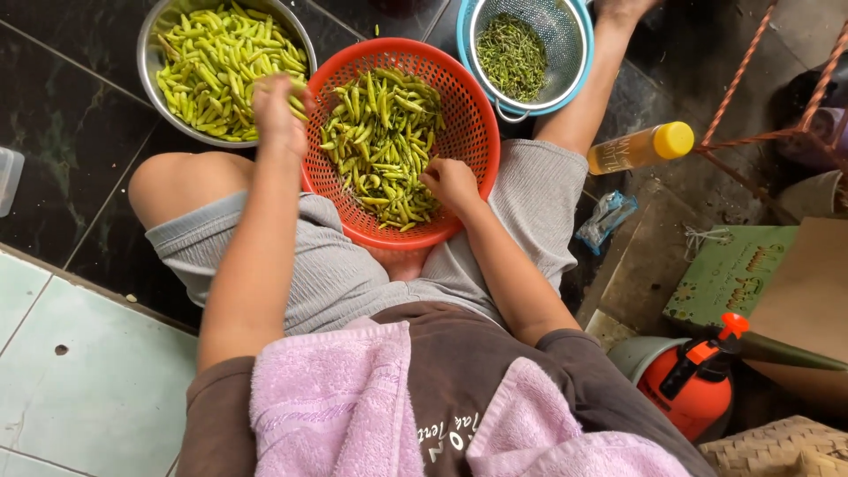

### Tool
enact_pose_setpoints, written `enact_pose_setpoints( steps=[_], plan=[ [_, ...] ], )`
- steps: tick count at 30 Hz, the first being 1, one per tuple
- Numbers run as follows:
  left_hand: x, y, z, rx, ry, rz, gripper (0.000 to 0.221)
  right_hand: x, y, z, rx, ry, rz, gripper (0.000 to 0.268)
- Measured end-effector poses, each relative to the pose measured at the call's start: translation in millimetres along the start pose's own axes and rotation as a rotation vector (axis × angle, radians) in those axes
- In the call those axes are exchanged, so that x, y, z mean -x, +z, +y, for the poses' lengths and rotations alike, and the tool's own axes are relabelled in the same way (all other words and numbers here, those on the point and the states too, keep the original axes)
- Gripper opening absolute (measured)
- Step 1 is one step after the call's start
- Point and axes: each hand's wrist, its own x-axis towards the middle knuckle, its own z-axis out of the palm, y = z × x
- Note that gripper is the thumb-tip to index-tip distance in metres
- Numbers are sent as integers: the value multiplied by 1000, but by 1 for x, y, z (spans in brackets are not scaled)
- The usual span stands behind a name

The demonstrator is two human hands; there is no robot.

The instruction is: Removing stems from green chilies by hand and sorting them into containers.

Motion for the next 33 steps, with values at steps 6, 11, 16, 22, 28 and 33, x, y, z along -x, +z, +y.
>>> enact_pose_setpoints(
  steps=[6, 11, 16, 22, 28, 33],
  plan=[
    [-62, -28, 43, -460, 493, 158, 19, 2, 6, -23, 226, 216, -229, 49],
    [22, 6, 32, -694, 659, 51, 35, 0, 12, -24, 5, 128, -207, 22],
    [103, 3, -49, -1083, 414, -611, 27, 12, 1, -28, -522, -173, 37, 11],
    [87, -5, -108, -1180, 367, -549, 15, 10, 4, -27, -708, -172, 188, 6],
    [90, -3, -92, -1155, 287, -605, 9, 4, 22, -19, -1086, -9, 7, 6],
    [75, -6, -94, -1153, 298, -556, 12, 2, 26, -11, -1184, 102, -59, 7]
  ],
)
